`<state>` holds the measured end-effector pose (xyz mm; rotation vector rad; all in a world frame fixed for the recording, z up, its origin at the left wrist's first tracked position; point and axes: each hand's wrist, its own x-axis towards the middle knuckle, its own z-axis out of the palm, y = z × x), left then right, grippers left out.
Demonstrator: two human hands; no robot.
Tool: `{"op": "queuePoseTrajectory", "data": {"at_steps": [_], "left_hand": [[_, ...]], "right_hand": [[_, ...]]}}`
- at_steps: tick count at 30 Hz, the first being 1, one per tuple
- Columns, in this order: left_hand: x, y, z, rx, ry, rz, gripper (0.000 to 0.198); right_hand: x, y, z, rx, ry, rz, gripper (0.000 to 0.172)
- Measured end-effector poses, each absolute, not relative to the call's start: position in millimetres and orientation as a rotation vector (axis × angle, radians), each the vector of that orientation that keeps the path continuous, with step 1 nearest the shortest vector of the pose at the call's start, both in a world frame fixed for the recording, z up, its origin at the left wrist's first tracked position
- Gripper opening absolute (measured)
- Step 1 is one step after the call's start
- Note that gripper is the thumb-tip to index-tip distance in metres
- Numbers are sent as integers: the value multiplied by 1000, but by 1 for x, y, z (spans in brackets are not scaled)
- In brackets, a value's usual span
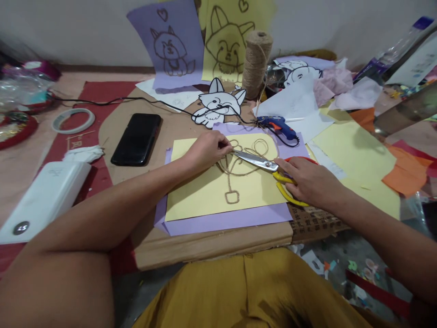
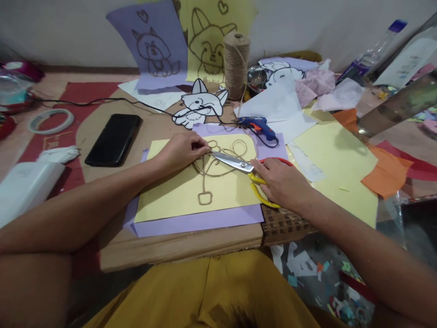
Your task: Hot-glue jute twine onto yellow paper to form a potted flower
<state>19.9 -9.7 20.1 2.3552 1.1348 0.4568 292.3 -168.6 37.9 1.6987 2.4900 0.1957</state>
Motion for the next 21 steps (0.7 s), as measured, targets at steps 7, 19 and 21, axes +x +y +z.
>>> {"op": "queuePoseTrajectory", "data": {"at_steps": [7, 19, 21], "left_hand": [[19, -10, 21, 2350, 1123, 466, 24], [20, -9, 19, 2325, 1113, 497, 22], [20, -9, 19, 2332, 1116, 490, 22]], "right_hand": [[287, -168, 42, 1677, 2452, 184, 51], [284, -167, 42, 1654, 2456, 141, 48], [283, -167, 43, 1648, 2447, 149, 49]]}}
